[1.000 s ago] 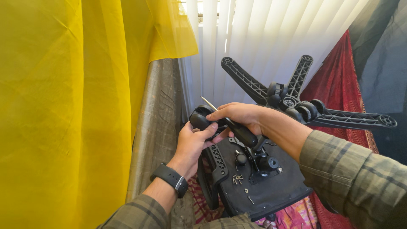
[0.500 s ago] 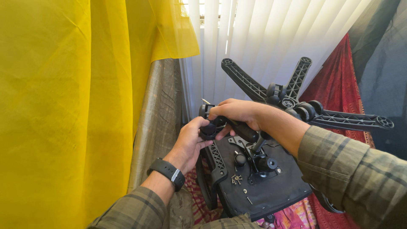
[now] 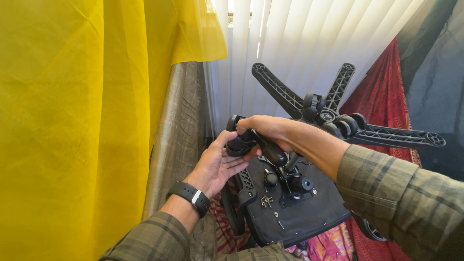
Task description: The person removes the caster wheels from an office chair's five-star base. They hold each wheel and pry it off the base arm using a flathead screwdriver, working one wheel at a time while the base rests on their lap on a bed.
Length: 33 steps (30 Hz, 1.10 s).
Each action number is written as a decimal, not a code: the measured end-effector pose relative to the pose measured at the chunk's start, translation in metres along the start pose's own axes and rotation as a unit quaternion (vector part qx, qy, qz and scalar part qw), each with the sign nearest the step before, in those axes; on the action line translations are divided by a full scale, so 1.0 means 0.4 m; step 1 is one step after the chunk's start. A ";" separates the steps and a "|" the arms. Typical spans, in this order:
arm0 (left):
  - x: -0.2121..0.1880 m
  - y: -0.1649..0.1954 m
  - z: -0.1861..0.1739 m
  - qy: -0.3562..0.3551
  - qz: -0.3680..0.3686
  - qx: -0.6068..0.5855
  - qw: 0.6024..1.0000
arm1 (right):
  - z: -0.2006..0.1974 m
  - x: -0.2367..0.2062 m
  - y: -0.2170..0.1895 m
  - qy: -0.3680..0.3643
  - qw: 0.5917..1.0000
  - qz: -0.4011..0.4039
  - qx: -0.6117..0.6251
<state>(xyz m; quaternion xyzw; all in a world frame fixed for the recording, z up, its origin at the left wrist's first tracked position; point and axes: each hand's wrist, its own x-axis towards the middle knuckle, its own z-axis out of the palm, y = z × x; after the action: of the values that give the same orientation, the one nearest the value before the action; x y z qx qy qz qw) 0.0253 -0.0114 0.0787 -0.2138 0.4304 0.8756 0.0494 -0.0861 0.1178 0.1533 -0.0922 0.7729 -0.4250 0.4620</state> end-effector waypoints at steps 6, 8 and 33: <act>0.002 0.000 -0.018 0.007 0.017 0.021 1.000 | 0.000 0.005 0.001 -0.001 0.999 -0.023 -0.036; 0.003 -0.005 -0.022 0.015 0.020 0.021 0.999 | 0.004 0.008 0.005 0.005 0.998 -0.038 -0.040; 0.035 0.023 -0.111 -0.049 -0.029 0.139 0.989 | 0.023 0.003 0.043 0.075 0.976 -0.203 0.036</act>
<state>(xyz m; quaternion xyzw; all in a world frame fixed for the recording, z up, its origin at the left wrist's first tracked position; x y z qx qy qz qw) 0.0251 -0.0531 0.0558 -0.1741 0.5384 0.8150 0.1250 -0.0750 0.1225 0.1379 -0.1987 0.7546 -0.5433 0.3097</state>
